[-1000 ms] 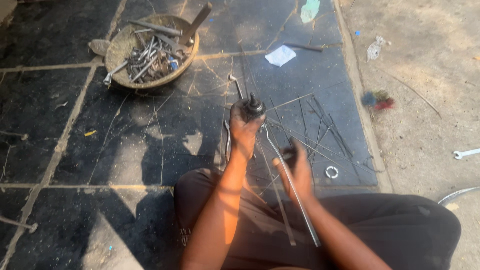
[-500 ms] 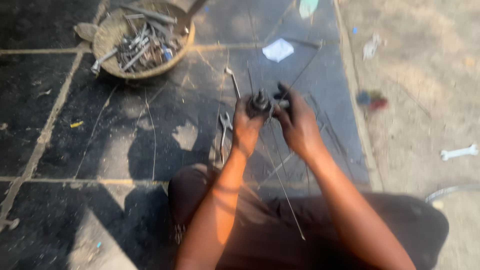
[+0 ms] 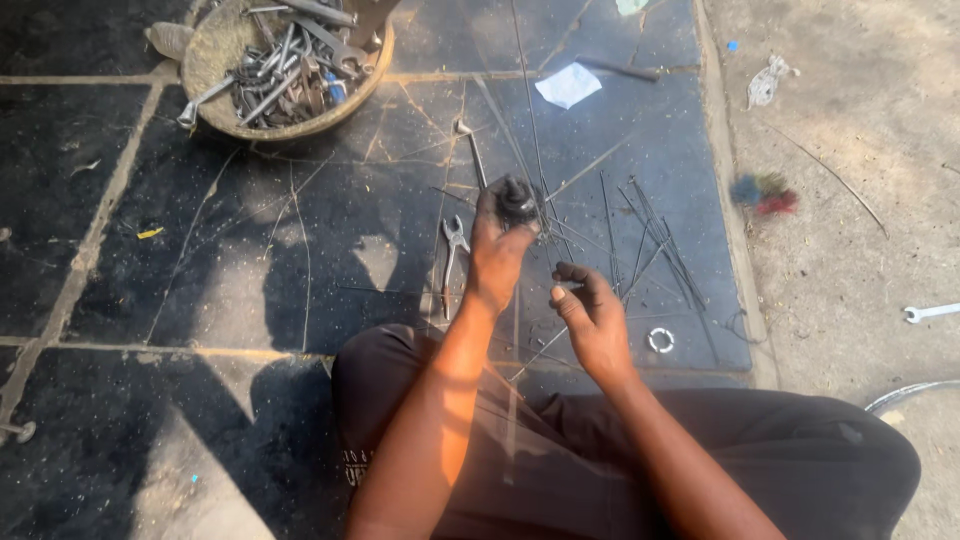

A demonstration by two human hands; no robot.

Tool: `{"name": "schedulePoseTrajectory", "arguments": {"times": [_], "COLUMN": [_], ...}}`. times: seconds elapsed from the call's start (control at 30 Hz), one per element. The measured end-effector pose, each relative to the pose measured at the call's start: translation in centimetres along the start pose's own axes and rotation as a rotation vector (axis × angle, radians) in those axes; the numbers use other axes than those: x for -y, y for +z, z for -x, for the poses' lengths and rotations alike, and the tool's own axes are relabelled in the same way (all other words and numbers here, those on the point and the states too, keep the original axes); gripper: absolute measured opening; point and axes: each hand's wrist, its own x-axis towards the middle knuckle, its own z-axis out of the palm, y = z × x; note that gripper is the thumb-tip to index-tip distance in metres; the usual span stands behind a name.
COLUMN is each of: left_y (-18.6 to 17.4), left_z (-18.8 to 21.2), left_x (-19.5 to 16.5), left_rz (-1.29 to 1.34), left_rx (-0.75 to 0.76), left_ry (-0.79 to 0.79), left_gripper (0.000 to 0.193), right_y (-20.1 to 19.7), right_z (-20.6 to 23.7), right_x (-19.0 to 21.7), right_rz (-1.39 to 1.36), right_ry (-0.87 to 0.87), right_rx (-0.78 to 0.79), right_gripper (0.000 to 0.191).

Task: The person inserts multiple metal spokes into the flanges of a bicycle hub, arranging them radially. They then remove the spokes and disassemble the hub by unscrewing the cone nut and removing the axle and bearings. The person places the hub components and spokes on the floor.

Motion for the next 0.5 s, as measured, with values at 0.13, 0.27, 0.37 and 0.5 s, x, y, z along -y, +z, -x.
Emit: {"name": "schedulePoseTrajectory", "arguments": {"times": [0.13, 0.27, 0.37, 0.5], "left_y": [-0.1, -0.4, -0.3, -0.1], "left_z": [0.1, 0.2, 0.4, 0.8], "left_x": [-0.2, -0.5, -1.0, -1.7], "left_rz": [0.086, 0.073, 0.072, 0.075], "left_rx": [-0.02, 0.01, 0.059, 0.1], "left_ry": [-0.032, -0.06, -0.058, -0.115], "left_gripper": [0.048, 0.054, 0.059, 0.065], "right_y": [-0.5, -1.8, -2.6, -2.1], "right_z": [-0.1, -0.9, -1.7, -2.0], "right_x": [-0.7, -1.4, -1.8, -2.6], "right_rz": [0.022, 0.316, 0.049, -0.418], "right_ry": [-0.024, -0.293, -0.091, 0.262], "right_rx": [-0.105, -0.156, 0.096, 0.194], "right_gripper": [0.039, 0.044, 0.045, 0.051]}}
